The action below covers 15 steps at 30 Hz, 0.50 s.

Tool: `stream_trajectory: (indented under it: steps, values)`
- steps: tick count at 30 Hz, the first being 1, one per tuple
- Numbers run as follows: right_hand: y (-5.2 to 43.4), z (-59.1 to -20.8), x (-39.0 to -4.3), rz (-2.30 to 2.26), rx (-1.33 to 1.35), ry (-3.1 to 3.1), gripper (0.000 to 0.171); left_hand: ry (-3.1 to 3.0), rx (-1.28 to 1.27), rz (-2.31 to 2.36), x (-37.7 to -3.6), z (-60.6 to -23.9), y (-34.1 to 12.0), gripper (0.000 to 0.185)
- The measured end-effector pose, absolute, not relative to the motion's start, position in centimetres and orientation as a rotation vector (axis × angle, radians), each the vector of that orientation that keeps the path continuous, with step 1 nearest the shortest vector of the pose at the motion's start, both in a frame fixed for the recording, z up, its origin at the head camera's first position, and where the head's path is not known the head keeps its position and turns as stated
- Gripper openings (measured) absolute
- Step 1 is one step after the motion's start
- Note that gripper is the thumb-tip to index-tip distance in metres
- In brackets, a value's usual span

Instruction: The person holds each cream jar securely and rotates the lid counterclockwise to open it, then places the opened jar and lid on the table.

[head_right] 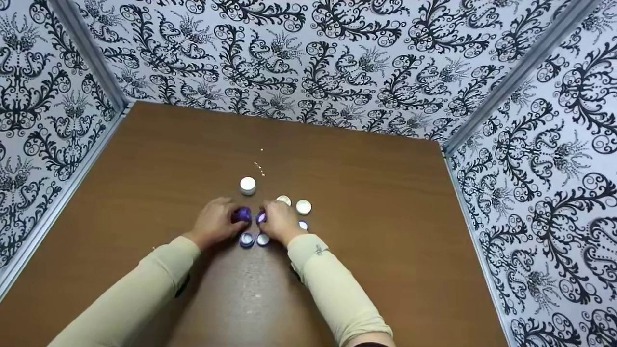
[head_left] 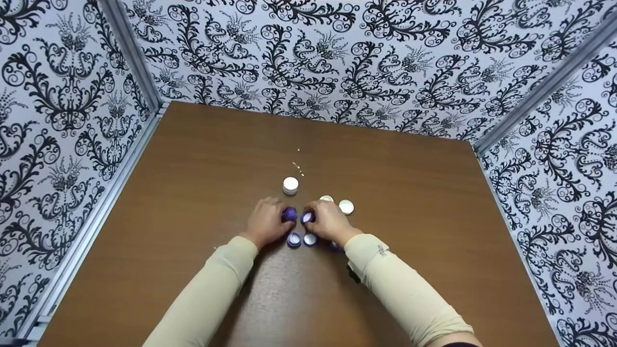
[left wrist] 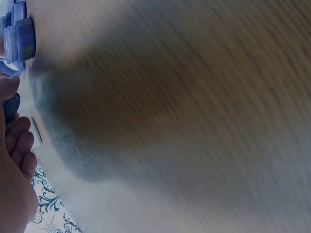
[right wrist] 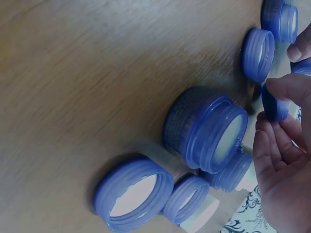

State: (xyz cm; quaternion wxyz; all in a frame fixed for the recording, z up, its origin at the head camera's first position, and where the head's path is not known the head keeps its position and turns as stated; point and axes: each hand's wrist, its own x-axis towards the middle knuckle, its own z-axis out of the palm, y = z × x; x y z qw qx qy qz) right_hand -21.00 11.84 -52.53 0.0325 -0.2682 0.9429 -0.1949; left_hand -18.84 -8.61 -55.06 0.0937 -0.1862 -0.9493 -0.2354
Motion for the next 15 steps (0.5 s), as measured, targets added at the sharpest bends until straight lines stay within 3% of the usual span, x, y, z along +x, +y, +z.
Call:
stream_trajectory:
  steps: [15]
  values:
    - [11.67, -52.24, -20.7, -0.491, -0.842, 2.919, 0.032, -2.795, -0.602, -0.684, -18.87, -55.46, -8.57, 0.036]
